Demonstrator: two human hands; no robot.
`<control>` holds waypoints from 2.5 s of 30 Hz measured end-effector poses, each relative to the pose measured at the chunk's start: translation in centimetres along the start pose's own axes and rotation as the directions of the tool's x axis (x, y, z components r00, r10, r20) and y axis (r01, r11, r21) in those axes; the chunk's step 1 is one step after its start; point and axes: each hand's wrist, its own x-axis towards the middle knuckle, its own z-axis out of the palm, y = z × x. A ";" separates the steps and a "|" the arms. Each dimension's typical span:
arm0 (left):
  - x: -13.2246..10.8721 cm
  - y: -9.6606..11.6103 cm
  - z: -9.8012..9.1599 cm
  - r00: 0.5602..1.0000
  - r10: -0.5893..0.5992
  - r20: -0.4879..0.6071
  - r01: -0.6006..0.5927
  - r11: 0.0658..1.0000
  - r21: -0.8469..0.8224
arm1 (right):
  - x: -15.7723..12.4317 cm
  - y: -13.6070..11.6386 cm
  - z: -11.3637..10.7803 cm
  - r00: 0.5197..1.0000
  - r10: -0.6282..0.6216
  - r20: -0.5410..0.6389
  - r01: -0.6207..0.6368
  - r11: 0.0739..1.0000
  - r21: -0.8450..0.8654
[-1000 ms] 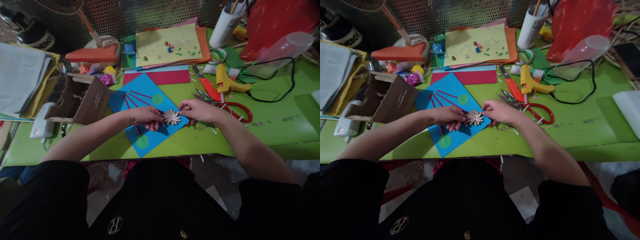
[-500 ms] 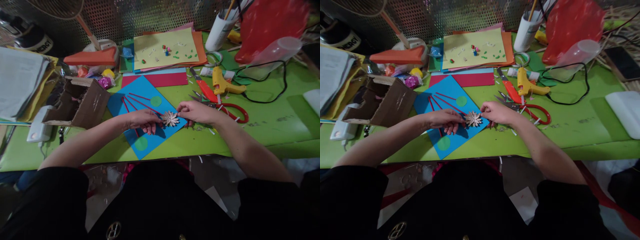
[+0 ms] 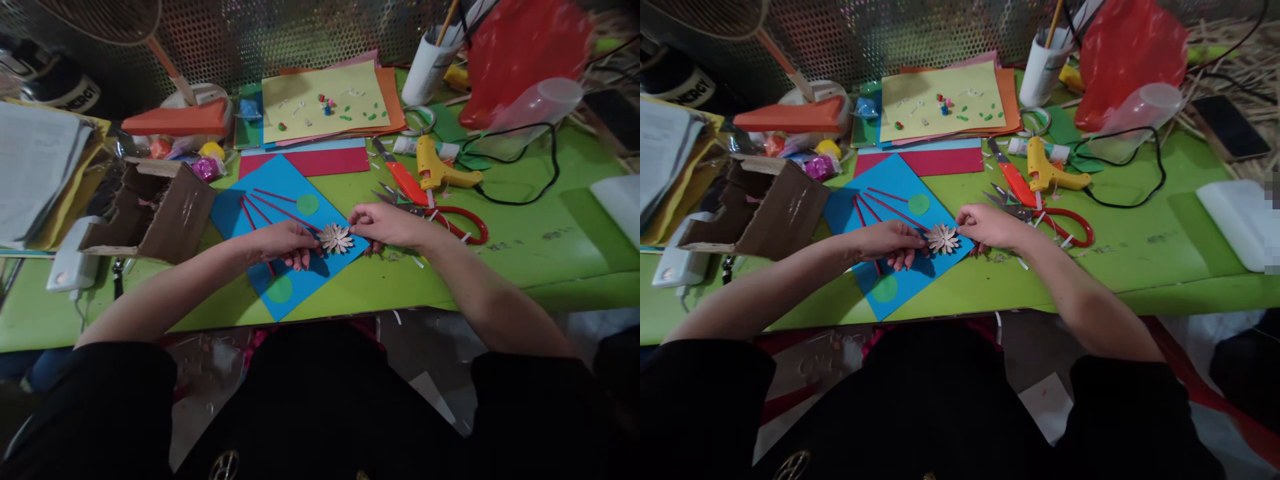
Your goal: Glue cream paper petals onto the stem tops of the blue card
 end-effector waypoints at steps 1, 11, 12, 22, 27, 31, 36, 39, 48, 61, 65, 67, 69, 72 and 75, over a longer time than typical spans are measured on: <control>0.0 0.0 0.0 1.000 0.000 0.000 0.000 1.000 -0.004 | 0.0 0.0 0.0 1.000 0.002 0.002 -0.002 1.000 0.002; 0.2 -0.2 0.1 1.000 0.007 -0.013 -0.007 1.000 0.014 | 0.2 0.4 -0.1 1.000 -0.012 0.016 0.012 1.000 0.011; 0.3 -0.2 0.0 1.000 0.010 -0.012 -0.010 1.000 0.016 | 0.2 0.4 -0.1 1.000 -0.015 0.018 0.015 1.000 0.013; 0.2 -0.1 0.0 1.000 0.008 -0.011 -0.008 1.000 0.011 | 0.2 0.4 -0.1 1.000 -0.003 0.015 0.003 1.000 0.008; 0.3 -0.3 0.0 1.000 0.026 -0.014 -0.026 1.000 0.013 | 0.3 0.6 -0.2 1.000 -0.015 0.014 0.015 1.000 0.011; 0.3 -0.4 0.1 0.999 0.023 -0.024 -0.022 1.000 0.019 | 0.3 0.6 -0.2 1.000 -0.008 0.010 0.008 1.000 -0.001; 0.1 -0.2 0.3 0.999 0.024 -0.036 -0.023 1.000 0.020 | 0.0 0.1 0.0 1.000 0.007 0.004 -0.007 1.000 -0.016; 0.0 0.0 0.5 0.999 0.023 -0.047 -0.022 1.000 0.020 | -0.2 0.0 0.1 1.000 0.002 0.000 -0.002 1.000 -0.022; -0.2 0.1 1.0 0.996 0.011 -0.092 -0.012 1.000 -0.008 | -0.1 0.2 0.2 1.000 -0.002 0.002 0.002 1.000 -0.008; -0.8 0.5 1.5 0.991 0.005 -0.136 -0.005 1.000 0.005 | 0.0 0.2 0.1 1.000 0.006 -0.009 -0.006 1.000 -0.008; -0.4 0.0 1.3 0.991 0.033 -0.128 -0.030 0.999 0.023 | 0.1 0.4 0.2 1.000 0.003 -0.007 -0.003 1.000 0.005; -0.4 0.0 1.2 0.992 0.036 -0.123 -0.033 0.999 0.027 | 0.1 0.4 0.2 1.000 0.004 -0.011 -0.004 1.000 0.007; -0.4 0.0 1.2 0.991 0.037 -0.126 -0.033 0.999 0.033 | 0.2 0.5 0.2 1.000 -0.008 -0.013 0.008 1.000 0.004; -0.4 0.0 1.2 0.990 0.032 -0.134 -0.027 0.999 0.040 | 0.2 0.6 0.1 1.000 -0.018 -0.005 0.018 1.000 0.001; -0.4 0.0 1.3 0.991 0.035 -0.129 -0.030 0.999 0.041 | 0.2 0.5 0.1 1.000 -0.009 -0.002 0.009 1.000 -0.008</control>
